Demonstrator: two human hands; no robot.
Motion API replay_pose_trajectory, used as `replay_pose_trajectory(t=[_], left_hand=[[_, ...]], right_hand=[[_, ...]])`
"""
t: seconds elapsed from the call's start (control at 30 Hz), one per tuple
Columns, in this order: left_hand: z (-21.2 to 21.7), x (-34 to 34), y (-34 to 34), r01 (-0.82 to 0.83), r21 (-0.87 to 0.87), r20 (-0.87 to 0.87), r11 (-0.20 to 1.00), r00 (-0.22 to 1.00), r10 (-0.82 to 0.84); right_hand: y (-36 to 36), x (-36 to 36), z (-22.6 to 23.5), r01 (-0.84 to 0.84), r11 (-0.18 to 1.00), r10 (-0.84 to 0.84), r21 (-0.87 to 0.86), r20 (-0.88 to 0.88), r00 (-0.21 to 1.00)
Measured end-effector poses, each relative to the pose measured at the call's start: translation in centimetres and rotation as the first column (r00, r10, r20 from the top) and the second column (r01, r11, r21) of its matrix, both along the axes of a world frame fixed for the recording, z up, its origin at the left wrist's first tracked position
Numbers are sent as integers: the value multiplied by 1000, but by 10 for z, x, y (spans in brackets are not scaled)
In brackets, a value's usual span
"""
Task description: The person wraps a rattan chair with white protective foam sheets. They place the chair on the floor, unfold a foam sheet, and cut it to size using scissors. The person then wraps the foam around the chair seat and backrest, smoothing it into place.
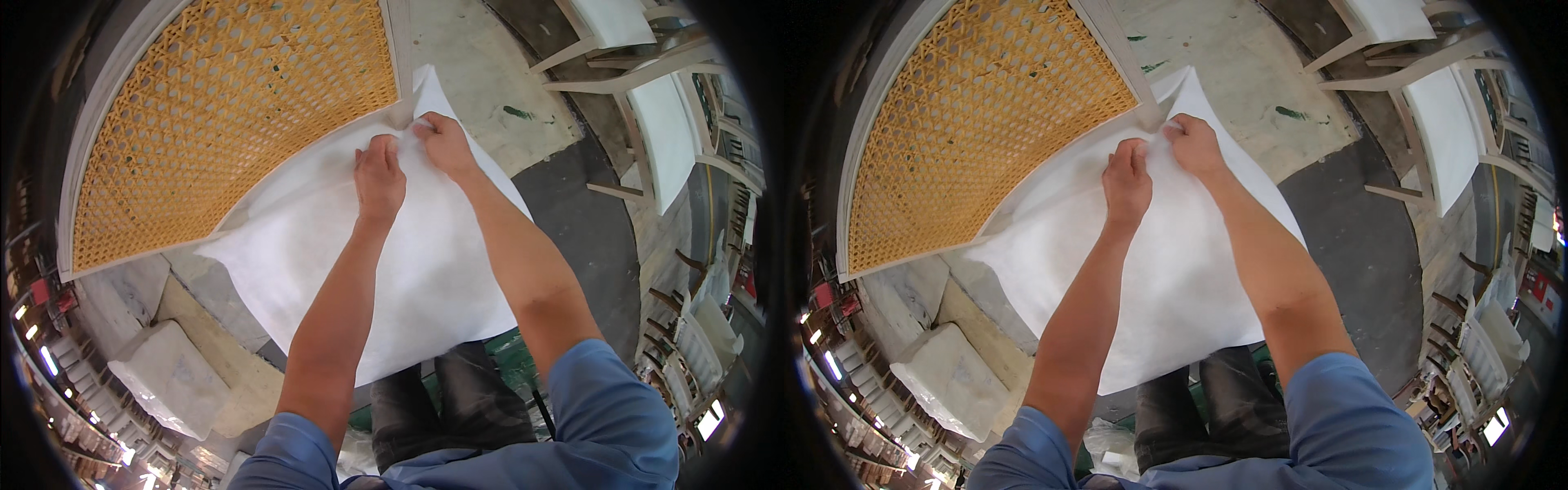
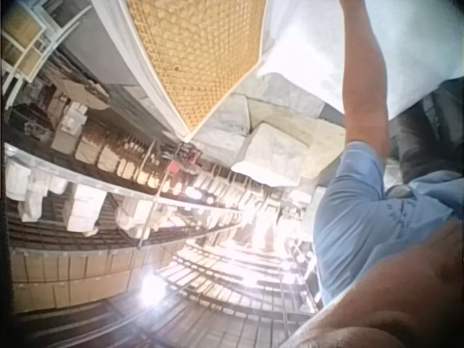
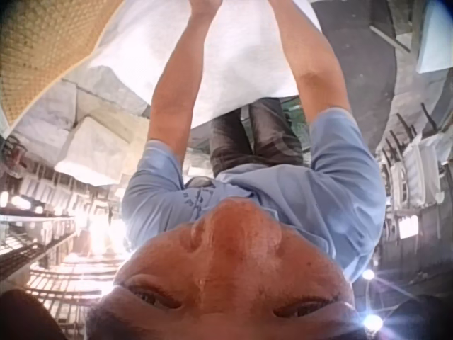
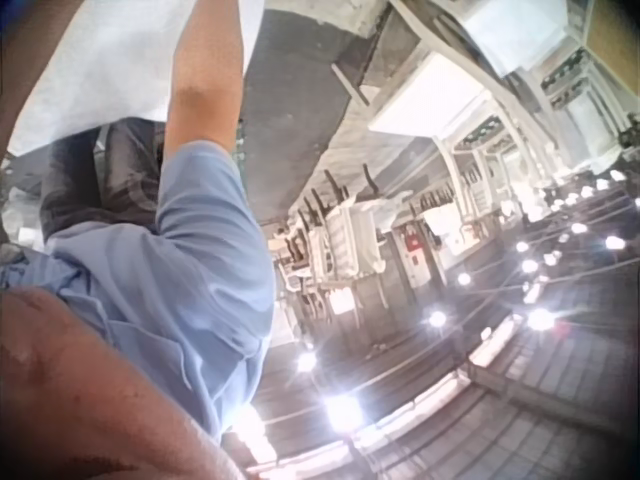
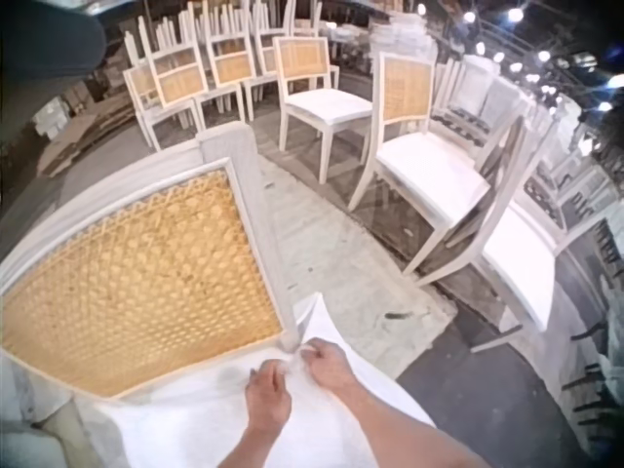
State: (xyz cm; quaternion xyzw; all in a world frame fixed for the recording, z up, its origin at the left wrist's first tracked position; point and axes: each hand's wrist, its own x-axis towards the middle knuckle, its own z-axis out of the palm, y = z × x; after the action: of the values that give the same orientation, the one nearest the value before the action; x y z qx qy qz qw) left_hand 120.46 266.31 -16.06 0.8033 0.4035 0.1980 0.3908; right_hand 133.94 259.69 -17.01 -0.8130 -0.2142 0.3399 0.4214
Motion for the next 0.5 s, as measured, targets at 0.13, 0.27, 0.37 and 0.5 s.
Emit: replay_pose_trajectory(t=[0.13,0.27,0.37,0.5], left_hand=[[5,12,1,32,143,-21,989,999,-29],[7,4,19,82,24,-202,996,976,-75],[9,13,18,103,0,-188,995,977,-101],[6,12,19,96,15,-213,995,973,-90]], right_hand=[[-16,13,9,-53,995,62,86,-110,992],[-8,-3,22,-178,984,178,30,-8,984],[-10,0,14,-205,978,194,46,168,966],[0,-17,6,-120,988,99,94,204,974]])
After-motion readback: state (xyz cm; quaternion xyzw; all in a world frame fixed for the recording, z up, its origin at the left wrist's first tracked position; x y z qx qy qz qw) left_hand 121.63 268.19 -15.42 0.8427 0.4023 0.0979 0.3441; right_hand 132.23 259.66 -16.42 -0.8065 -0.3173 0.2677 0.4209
